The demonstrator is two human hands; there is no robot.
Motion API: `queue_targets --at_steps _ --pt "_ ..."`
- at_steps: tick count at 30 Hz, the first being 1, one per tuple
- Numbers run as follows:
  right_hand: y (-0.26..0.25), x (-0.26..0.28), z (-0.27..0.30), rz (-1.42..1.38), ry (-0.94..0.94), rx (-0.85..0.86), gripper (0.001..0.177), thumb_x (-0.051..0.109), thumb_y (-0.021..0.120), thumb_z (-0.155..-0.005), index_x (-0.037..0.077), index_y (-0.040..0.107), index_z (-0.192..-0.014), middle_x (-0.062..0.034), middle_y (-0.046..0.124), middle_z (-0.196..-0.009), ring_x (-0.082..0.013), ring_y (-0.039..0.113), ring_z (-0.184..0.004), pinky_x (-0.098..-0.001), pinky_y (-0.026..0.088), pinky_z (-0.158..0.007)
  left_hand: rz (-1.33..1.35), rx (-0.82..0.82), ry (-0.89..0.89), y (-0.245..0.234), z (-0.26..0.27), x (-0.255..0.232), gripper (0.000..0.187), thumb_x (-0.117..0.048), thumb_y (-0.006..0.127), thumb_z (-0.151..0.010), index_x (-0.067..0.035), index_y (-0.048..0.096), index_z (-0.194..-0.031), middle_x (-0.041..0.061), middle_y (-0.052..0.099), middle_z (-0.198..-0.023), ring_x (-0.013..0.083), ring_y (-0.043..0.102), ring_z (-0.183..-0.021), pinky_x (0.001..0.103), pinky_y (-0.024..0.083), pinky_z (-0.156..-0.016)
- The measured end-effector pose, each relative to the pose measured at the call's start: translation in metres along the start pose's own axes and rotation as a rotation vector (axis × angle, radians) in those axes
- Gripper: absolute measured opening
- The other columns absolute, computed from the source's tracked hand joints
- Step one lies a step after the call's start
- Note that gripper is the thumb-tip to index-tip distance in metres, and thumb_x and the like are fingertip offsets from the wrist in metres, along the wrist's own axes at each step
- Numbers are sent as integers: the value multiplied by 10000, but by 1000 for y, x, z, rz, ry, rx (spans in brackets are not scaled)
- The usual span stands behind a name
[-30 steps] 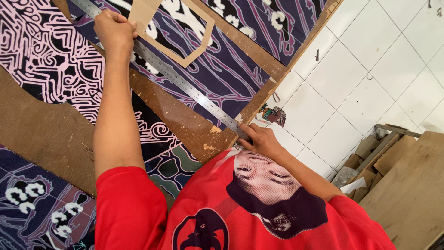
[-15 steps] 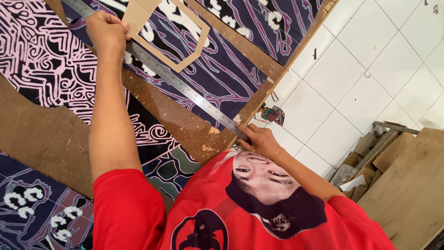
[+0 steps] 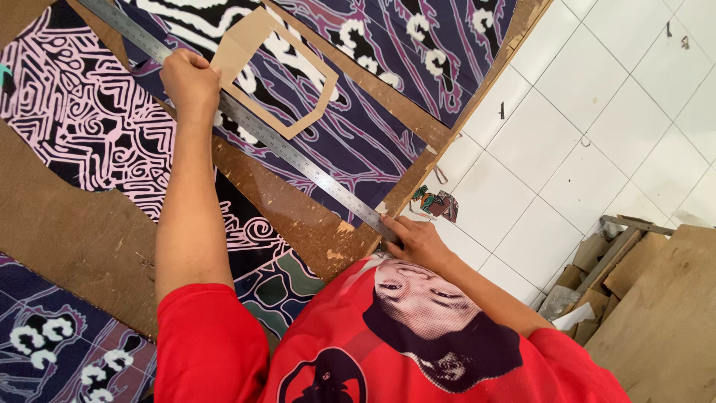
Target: The person places a cardboard template on patterned fabric, aligns it, and uses a metal ruler and white chalk to mark straight lines along the template edges. The person repeatedly repositions the ruler and template to mark multiple sections of the fabric.
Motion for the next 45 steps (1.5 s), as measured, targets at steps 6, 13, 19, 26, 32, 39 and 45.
queue_targets --at_steps 6,13,19,26,32,39,45 --pt "-6 0 -4 20 -146 -46 603 108 745 -739 7 576 -1309 -99 626 -850 -274 634 -633 -394 523 -557 -103 -32 62 -1 0 -6 201 -80 885 -746 -24 697 -789 153 734 -791 311 735 -736 409 583 -697" --pt "-9 2 -4 0 -253 -86 571 83 735 -746 3 557 -1282 -88 605 -840 -253 613 -629 -388 505 -553 -197 17 76 -1 3 -15 104 -41 801 -765 -29 705 -803 170 735 -813 377 718 -764 474 567 -726" --pt "-8 5 -3 -12 -265 -65 561 82 734 -766 11 537 -1287 -92 616 -865 -250 612 -633 -386 500 -548 -231 29 157 2 4 -13 70 -29 781 -779 -20 759 -845 187 739 -854 387 720 -787 494 563 -731" --pt "-2 3 4 10 -265 3 573 101 726 -793 -16 518 -1313 -92 593 -804 -267 594 -599 -402 504 -545 -215 -2 200 6 4 -8 56 -21 767 -811 -16 759 -866 188 741 -844 375 728 -785 473 569 -719" --pt "-4 6 9 -17 -286 -6 590 93 707 -786 -26 513 -1330 -94 599 -802 -272 598 -608 -405 512 -564 -199 -30 212 8 1 -1 60 -25 779 -782 -26 764 -840 200 741 -827 381 725 -772 473 567 -706" --pt "-3 7 9 6 -270 -3 582 120 727 -785 -19 531 -1316 -98 618 -827 -276 618 -629 -403 514 -560 -82 -70 262 8 -2 8 86 -25 803 -766 -23 791 -851 164 755 -768 308 737 -696 418 576 -665" --pt "-3 6 10 32 -254 11 581 131 727 -787 -29 532 -1310 -112 646 -869 -280 629 -639 -402 531 -570 421 160 9 2 3 2 64 56 742 -878 25 758 -932 67 740 -758 106 693 -594 233 525 -528"
Point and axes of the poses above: each hand's wrist, its own z-axis away from the middle knuckle, its own y-axis out of the palm, x = y × z, the point moved 3 cm from there along -z, towards the middle knuckle
